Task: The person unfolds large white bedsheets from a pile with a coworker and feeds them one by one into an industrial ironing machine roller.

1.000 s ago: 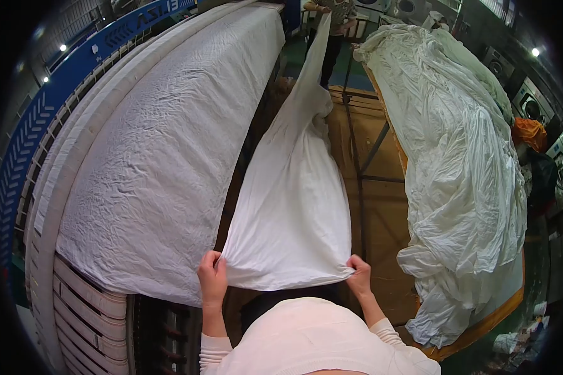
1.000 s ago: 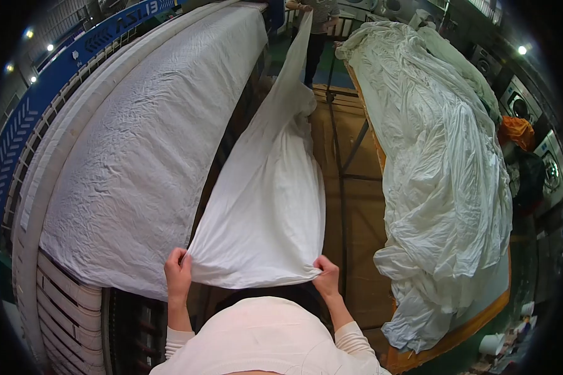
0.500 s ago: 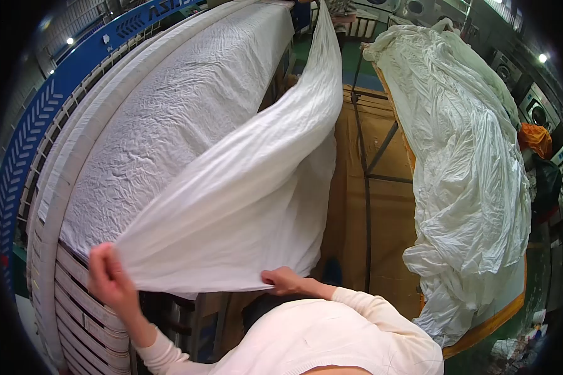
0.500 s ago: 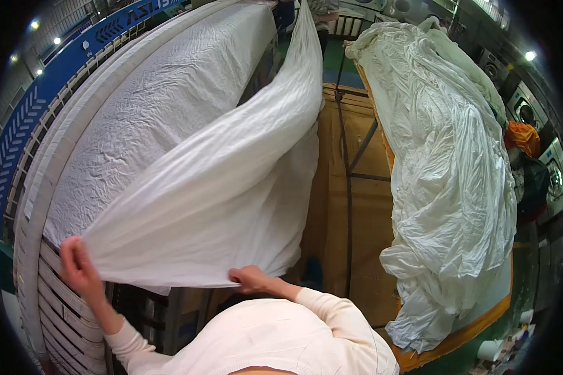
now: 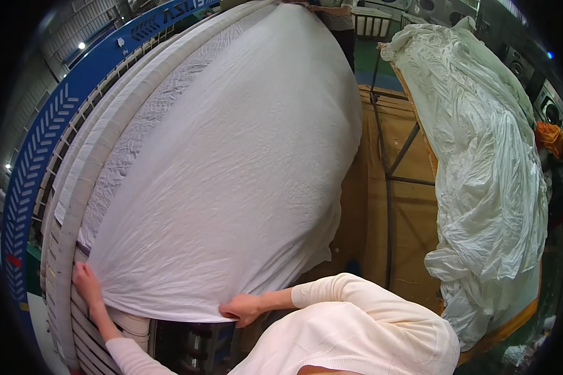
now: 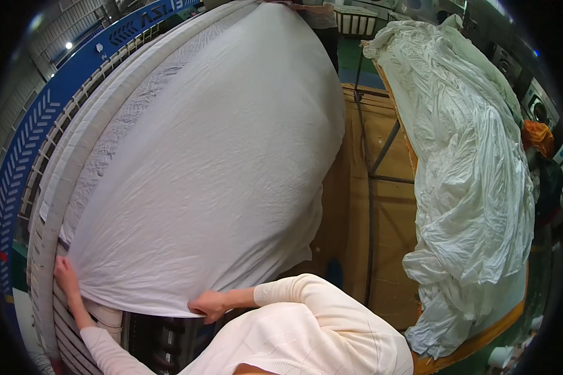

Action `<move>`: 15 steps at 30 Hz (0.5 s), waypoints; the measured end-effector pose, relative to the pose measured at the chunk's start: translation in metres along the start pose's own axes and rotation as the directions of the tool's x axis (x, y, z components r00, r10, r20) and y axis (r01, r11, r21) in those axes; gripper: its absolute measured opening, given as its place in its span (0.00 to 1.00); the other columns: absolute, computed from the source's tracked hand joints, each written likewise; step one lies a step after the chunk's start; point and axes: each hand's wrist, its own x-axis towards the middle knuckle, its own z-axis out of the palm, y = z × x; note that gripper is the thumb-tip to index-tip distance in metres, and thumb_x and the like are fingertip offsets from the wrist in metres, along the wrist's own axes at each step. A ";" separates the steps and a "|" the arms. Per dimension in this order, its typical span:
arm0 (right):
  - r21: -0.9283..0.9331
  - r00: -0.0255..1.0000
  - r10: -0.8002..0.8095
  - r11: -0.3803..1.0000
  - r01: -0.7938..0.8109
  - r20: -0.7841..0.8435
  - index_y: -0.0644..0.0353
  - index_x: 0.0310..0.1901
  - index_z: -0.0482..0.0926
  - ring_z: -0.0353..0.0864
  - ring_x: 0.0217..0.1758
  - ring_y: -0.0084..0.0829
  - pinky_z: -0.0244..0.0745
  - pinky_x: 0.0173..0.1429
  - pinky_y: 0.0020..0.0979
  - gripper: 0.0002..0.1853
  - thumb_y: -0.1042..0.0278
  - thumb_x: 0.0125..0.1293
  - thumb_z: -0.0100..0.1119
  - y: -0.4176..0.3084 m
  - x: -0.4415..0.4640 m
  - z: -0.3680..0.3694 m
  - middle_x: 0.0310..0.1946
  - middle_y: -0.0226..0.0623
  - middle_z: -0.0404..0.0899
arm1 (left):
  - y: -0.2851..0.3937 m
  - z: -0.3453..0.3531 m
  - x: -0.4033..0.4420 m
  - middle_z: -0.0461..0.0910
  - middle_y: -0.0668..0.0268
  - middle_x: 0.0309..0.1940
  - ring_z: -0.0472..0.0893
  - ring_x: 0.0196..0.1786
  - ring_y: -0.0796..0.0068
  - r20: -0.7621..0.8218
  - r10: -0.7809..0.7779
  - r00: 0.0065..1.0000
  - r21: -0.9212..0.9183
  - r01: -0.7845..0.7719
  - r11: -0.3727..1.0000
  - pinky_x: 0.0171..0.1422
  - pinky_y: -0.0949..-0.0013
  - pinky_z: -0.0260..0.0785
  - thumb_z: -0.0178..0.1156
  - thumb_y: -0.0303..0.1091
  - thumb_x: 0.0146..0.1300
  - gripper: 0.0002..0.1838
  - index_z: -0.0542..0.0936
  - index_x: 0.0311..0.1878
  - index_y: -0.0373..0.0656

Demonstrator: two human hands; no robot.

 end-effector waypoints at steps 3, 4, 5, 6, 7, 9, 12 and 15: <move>-0.017 1.000 0.024 1.000 -0.025 -0.016 0.55 0.38 0.65 0.75 0.31 0.50 0.67 0.33 0.45 0.20 0.66 0.47 0.65 -0.004 0.011 -0.004 0.24 0.43 0.73 | 0.012 0.011 0.006 0.77 0.49 0.31 0.77 0.35 0.47 0.017 -0.040 0.999 0.139 0.037 0.990 0.37 0.50 0.67 0.45 0.38 0.69 0.10 0.67 0.46 0.41; -0.023 0.999 0.009 1.000 -0.010 -0.031 0.55 0.39 0.64 0.75 0.31 0.50 0.67 0.33 0.45 0.20 0.66 0.48 0.65 -0.009 0.018 -0.010 0.24 0.43 0.73 | 0.036 -0.008 0.012 0.77 0.49 0.31 0.77 0.35 0.46 0.006 -0.061 0.998 0.182 0.059 0.981 0.37 0.49 0.68 0.45 0.39 0.69 0.11 0.66 0.48 0.42; -0.024 0.999 -0.002 1.000 0.001 -0.036 0.55 0.39 0.64 0.75 0.31 0.51 0.67 0.33 0.45 0.20 0.66 0.48 0.65 -0.009 0.024 -0.009 0.24 0.43 0.73 | 0.068 -0.031 0.020 0.78 0.55 0.37 0.78 0.41 0.54 0.145 -0.230 0.962 0.324 0.173 0.930 0.42 0.53 0.70 0.45 0.37 0.69 0.11 0.67 0.49 0.44; -0.025 0.999 -0.019 1.000 0.018 -0.042 0.54 0.40 0.63 0.75 0.31 0.51 0.67 0.33 0.45 0.20 0.67 0.48 0.64 -0.009 0.029 -0.007 0.24 0.43 0.73 | 0.062 -0.030 0.024 0.77 0.58 0.40 0.77 0.44 0.58 0.068 -0.144 0.987 0.445 0.099 0.890 0.43 0.55 0.70 0.45 0.36 0.69 0.11 0.67 0.50 0.44; -0.029 0.999 -0.023 0.999 0.022 -0.049 0.55 0.40 0.63 0.75 0.31 0.51 0.67 0.33 0.45 0.20 0.67 0.49 0.64 -0.011 0.033 -0.003 0.24 0.44 0.73 | 0.051 -0.029 0.029 0.77 0.61 0.44 0.77 0.48 0.61 0.001 -0.045 0.999 0.565 0.037 0.825 0.45 0.56 0.69 0.44 0.35 0.68 0.11 0.68 0.51 0.45; -0.054 0.996 -0.034 0.998 0.030 -0.080 0.55 0.40 0.63 0.75 0.31 0.52 0.67 0.33 0.46 0.20 0.67 0.49 0.63 -0.011 0.042 -0.003 0.25 0.44 0.73 | 0.075 -0.049 0.042 0.68 0.69 0.60 0.66 0.64 0.72 0.114 -0.185 0.976 0.739 0.041 0.673 0.59 0.58 0.63 0.42 0.32 0.67 0.19 0.66 0.61 0.49; -0.083 0.986 -0.063 0.995 0.051 -0.156 0.56 0.41 0.62 0.75 0.31 0.53 0.67 0.33 0.47 0.20 0.68 0.50 0.62 -0.022 0.047 -0.002 0.25 0.45 0.73 | 0.097 -0.061 0.036 0.65 0.67 0.64 0.60 0.69 0.66 -0.093 0.300 0.950 0.593 -0.189 0.782 0.68 0.51 0.53 0.45 0.36 0.67 0.25 0.61 0.67 0.50; -0.080 0.976 -0.098 0.993 0.084 -0.194 0.56 0.42 0.62 0.75 0.32 0.54 0.67 0.34 0.48 0.21 0.68 0.49 0.62 -0.029 0.059 0.000 0.25 0.46 0.74 | 0.149 -0.081 0.015 0.59 0.68 0.68 0.52 0.73 0.60 -0.071 0.382 0.922 0.378 -0.329 0.865 0.72 0.48 0.43 0.48 0.42 0.66 0.29 0.58 0.69 0.49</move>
